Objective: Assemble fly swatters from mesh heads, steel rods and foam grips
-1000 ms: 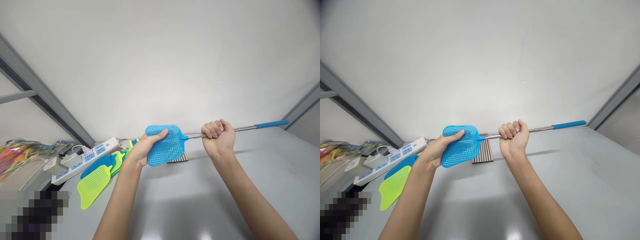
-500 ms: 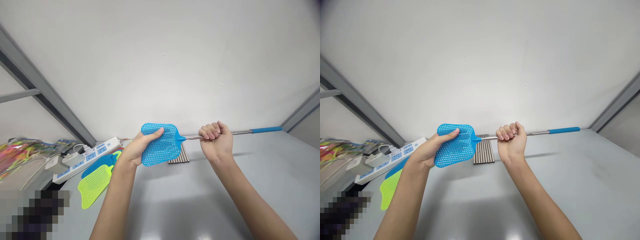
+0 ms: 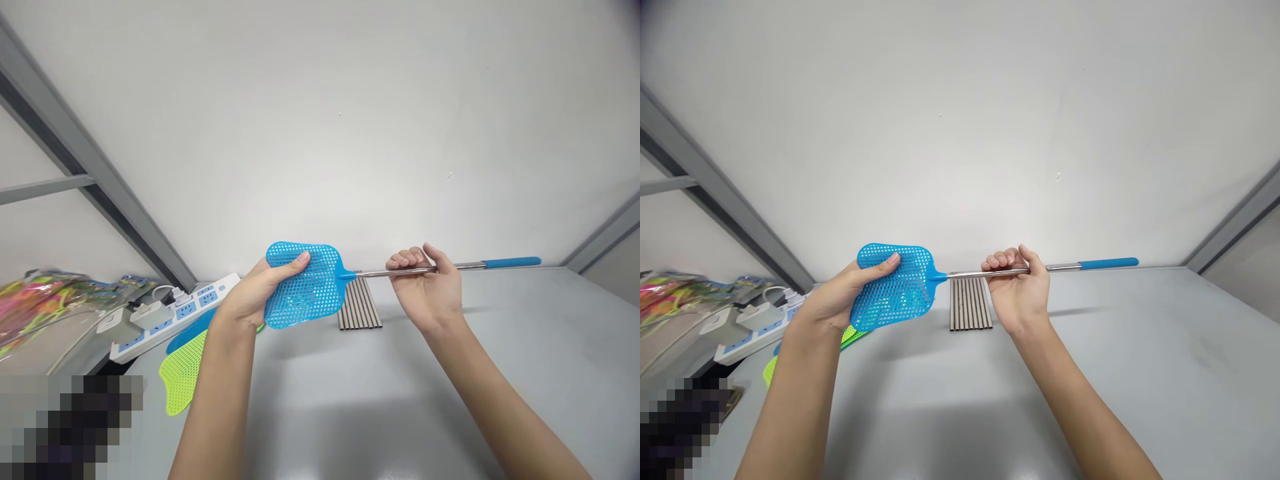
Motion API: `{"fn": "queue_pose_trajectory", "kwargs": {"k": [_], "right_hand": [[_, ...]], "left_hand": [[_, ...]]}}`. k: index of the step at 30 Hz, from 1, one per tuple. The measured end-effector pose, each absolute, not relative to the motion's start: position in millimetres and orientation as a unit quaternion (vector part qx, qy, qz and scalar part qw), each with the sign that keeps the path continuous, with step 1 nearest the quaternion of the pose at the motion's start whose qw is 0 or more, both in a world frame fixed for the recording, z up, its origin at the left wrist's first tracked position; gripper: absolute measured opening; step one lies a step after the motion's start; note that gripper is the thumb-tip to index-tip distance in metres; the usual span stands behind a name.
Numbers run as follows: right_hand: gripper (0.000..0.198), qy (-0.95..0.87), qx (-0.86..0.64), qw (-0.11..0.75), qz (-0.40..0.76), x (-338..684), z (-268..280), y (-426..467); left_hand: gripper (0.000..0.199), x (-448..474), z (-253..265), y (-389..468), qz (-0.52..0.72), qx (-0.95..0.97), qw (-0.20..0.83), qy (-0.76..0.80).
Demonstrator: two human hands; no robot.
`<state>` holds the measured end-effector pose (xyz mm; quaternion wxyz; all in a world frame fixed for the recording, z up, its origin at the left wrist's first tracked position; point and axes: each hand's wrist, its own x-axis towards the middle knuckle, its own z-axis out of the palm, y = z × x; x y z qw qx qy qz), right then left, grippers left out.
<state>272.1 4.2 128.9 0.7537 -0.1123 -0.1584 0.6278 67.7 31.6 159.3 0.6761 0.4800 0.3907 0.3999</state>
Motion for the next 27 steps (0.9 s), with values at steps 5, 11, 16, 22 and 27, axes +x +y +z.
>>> {"fn": "queue_pose_trajectory", "kwargs": {"k": [5,11,16,22,27], "right_hand": [[0.011,-0.066,-0.082,0.743,0.661,284.0,121.3,14.0],[0.012,-0.081,-0.080,0.781,0.614,306.8,122.2,19.8],[0.014,-0.102,-0.109,0.812,0.564,327.3,127.2,20.2],[0.016,-0.082,-0.111,0.842,0.522,350.5,132.2,16.8],[0.023,-0.055,-0.085,0.857,0.505,359.9,130.4,15.9]], "left_hand": [[0.038,55.2,158.6,35.9,0.404,0.482,0.666,0.401],[0.035,41.2,158.4,41.4,0.394,0.477,0.665,0.418],[0.034,30.2,159.6,42.5,0.396,0.472,0.656,0.437],[0.034,28.3,158.4,43.3,0.408,0.466,0.645,0.447],[0.034,40.3,154.3,46.0,0.409,0.475,0.640,0.443]]}}
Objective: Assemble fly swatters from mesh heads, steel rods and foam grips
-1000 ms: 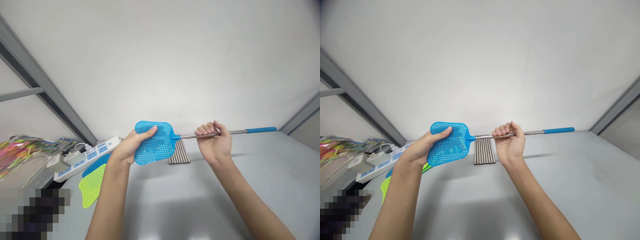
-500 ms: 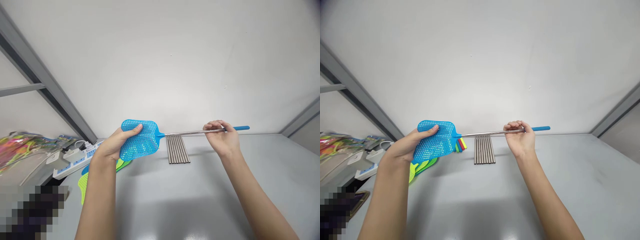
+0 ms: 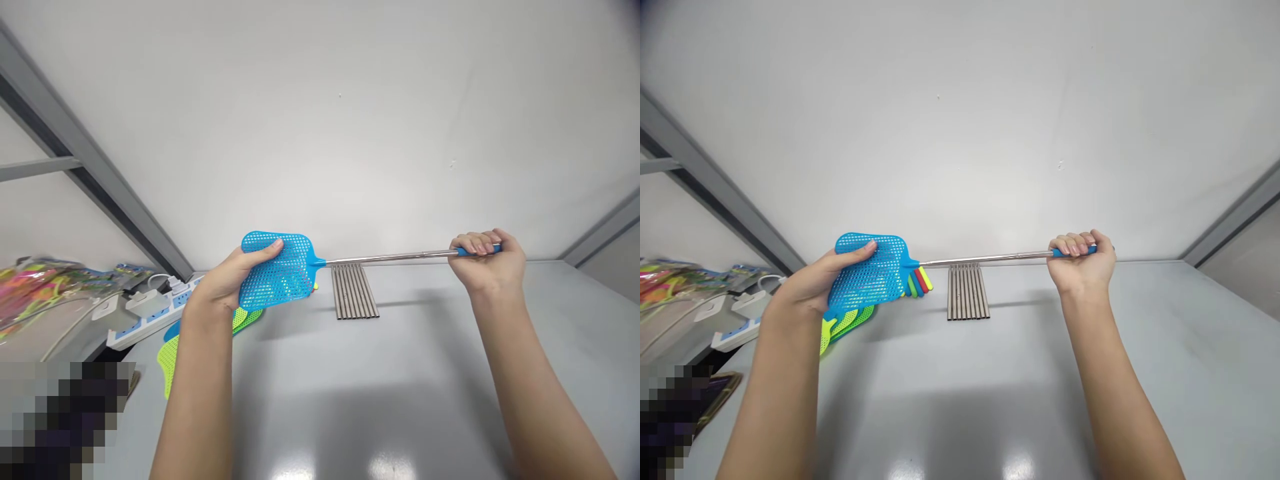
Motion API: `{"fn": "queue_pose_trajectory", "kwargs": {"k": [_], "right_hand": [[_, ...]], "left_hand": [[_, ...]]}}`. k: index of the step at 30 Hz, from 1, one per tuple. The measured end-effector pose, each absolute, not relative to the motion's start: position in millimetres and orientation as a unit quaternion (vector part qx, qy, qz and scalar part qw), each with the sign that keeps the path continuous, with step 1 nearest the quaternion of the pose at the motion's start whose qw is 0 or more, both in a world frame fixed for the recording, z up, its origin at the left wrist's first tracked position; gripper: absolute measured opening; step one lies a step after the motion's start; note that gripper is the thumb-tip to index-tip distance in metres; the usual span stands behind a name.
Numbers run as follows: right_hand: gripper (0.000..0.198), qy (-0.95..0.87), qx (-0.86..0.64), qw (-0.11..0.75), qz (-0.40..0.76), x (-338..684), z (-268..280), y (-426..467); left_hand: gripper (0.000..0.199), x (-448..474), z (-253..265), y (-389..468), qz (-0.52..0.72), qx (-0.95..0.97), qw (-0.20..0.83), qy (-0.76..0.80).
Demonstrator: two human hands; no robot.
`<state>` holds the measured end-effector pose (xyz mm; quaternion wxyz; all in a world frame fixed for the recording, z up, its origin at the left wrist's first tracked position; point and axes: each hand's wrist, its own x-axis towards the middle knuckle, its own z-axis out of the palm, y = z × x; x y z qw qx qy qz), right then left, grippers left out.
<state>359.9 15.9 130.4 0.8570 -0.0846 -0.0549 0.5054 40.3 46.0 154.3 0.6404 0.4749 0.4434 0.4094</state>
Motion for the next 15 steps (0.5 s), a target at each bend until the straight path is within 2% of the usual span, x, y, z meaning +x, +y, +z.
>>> {"fn": "queue_pose_trajectory", "kwargs": {"k": [9,15], "right_hand": [[0.029,-0.021,-0.063,0.897,0.438,367.2,132.9,8.5],[0.031,-0.062,-0.014,0.895,0.441,362.1,132.2,9.2]], "left_hand": [[0.036,62.1,152.9,44.6,0.393,0.473,0.654,0.441],[0.032,62.2,151.1,44.4,0.378,0.462,0.649,0.471]]}}
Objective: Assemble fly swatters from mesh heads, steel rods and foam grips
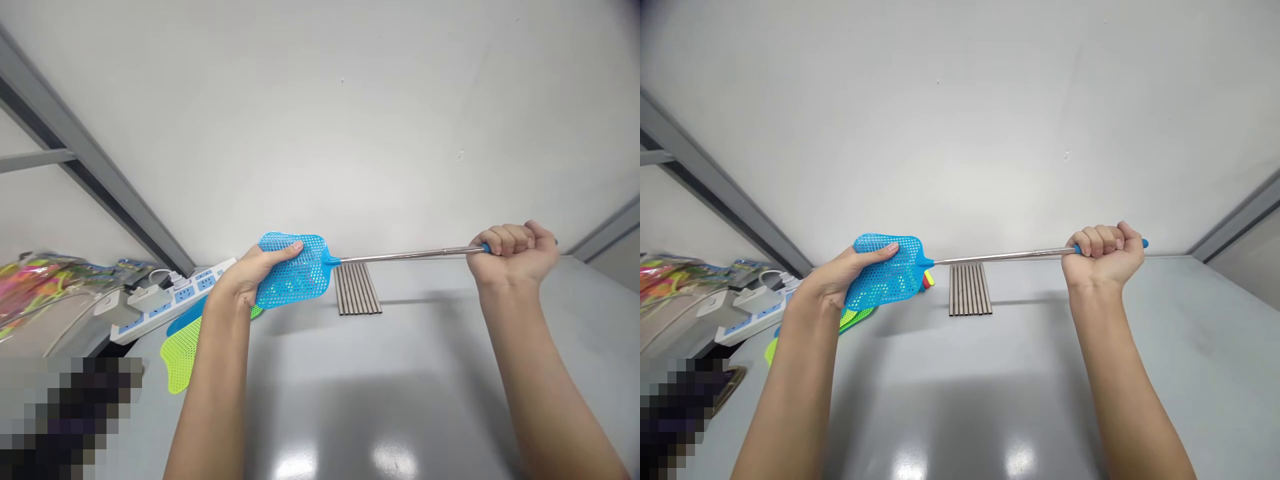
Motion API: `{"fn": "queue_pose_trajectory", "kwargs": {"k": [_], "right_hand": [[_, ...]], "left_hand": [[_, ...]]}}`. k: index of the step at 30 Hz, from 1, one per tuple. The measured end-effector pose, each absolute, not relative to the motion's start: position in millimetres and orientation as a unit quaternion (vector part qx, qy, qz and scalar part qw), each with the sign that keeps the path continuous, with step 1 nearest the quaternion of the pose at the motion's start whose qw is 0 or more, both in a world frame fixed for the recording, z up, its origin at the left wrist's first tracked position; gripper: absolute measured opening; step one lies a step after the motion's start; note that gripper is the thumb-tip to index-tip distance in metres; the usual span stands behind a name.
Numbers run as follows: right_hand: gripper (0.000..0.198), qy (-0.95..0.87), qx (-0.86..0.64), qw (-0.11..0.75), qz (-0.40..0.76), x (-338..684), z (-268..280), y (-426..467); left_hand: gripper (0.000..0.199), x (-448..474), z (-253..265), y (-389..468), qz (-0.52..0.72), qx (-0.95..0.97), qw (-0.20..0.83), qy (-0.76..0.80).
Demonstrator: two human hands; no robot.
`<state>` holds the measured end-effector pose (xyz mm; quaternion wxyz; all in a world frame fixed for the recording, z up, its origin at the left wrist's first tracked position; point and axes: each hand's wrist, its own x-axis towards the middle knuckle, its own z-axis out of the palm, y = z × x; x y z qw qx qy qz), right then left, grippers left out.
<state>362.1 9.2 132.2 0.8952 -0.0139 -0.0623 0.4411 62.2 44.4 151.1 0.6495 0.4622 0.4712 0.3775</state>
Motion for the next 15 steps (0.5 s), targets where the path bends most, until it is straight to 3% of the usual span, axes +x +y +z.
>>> {"fn": "queue_pose_trajectory", "kwargs": {"k": [7,15], "right_hand": [[0.034,-0.061,0.016,0.897,0.439,358.5,126.4,13.5],[0.036,-0.080,0.068,0.864,0.492,354.7,123.1,9.9]], "left_hand": [[0.024,64.9,154.4,41.8,0.396,0.458,0.613,0.507],[0.030,53.3,145.6,48.9,0.397,0.463,0.623,0.489]]}}
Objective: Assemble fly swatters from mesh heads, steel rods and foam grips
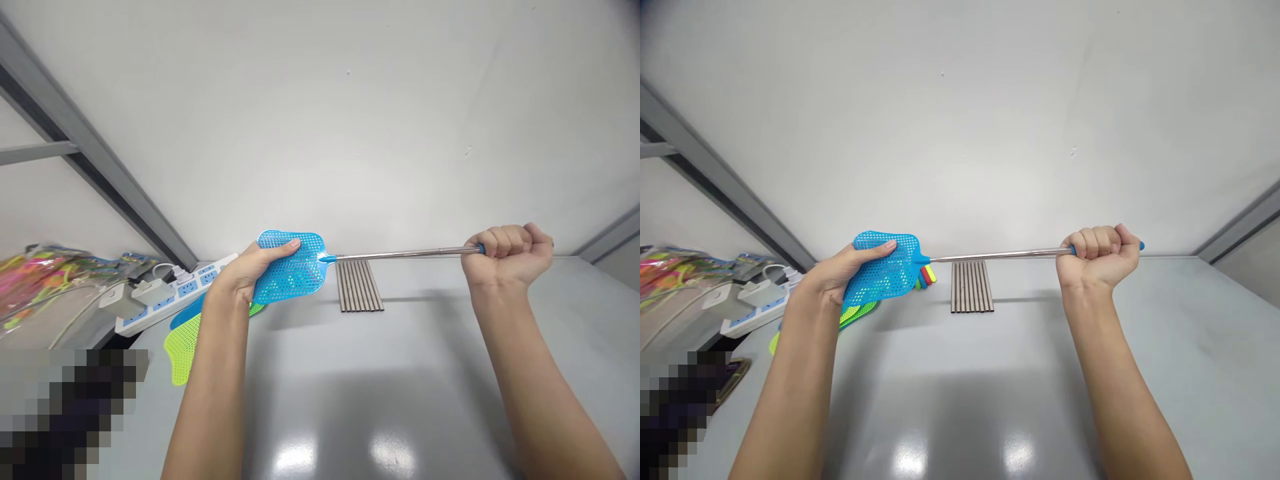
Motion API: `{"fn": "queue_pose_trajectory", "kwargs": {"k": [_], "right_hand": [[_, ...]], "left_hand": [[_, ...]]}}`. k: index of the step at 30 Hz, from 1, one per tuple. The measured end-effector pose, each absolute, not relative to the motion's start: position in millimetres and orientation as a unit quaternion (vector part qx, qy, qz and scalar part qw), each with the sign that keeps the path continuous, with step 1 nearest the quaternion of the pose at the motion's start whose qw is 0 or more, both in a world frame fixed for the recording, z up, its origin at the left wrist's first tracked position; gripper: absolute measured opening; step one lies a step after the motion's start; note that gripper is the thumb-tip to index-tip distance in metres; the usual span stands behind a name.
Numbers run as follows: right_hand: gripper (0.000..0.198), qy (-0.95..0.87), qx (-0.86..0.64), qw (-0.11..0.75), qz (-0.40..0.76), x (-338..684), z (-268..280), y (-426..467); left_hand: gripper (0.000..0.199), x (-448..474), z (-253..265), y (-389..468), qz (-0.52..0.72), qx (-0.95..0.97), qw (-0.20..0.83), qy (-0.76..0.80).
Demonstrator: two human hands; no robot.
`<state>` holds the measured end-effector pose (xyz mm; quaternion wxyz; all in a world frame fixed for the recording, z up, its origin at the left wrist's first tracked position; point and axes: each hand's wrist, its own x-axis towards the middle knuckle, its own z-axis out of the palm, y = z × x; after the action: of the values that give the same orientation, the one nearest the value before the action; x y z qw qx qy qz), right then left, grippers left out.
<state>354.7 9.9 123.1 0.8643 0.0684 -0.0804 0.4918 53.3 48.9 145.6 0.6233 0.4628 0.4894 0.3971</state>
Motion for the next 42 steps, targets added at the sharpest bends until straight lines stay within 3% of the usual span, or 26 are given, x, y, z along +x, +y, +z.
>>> {"fn": "queue_pose_trajectory", "kwargs": {"k": [11,14,17,19,22,25,29,42], "right_hand": [[0.029,-0.051,-0.029,0.876,0.479,372.6,134.3,1.8],[0.026,-0.047,-0.069,0.882,0.465,376.2,131.4,2.8],[0.024,-0.076,-0.129,0.880,0.452,371.6,128.8,4.8],[0.023,-0.100,-0.175,0.881,0.428,363.3,128.1,6.8],[0.023,-0.130,-0.222,0.875,0.411,347.3,127.9,10.2],[0.023,-0.135,-0.243,0.862,0.425,334.6,127.5,12.4],[0.025,-0.120,-0.249,0.837,0.473,328.0,126.6,13.3],[0.036,-0.179,-0.161,0.809,0.536,317.7,129.8,16.4]], "left_hand": [[0.044,62.9,133.3,54.7,0.383,0.493,0.641,0.447],[0.055,61.9,130.8,55.8,0.451,0.566,0.484,0.492],[0.066,70.6,130.3,50.7,0.533,0.627,0.196,0.533],[0.059,86.0,130.1,41.4,0.507,0.702,0.117,0.486],[0.039,119.0,125.2,21.2,0.382,0.826,0.178,0.373],[0.037,149.4,113.2,3.1,0.292,0.890,0.214,0.279],[0.028,169.5,97.1,-6.5,0.290,0.881,0.201,0.314],[0.034,172.8,96.7,-13.1,0.268,0.852,0.203,0.402]]}}
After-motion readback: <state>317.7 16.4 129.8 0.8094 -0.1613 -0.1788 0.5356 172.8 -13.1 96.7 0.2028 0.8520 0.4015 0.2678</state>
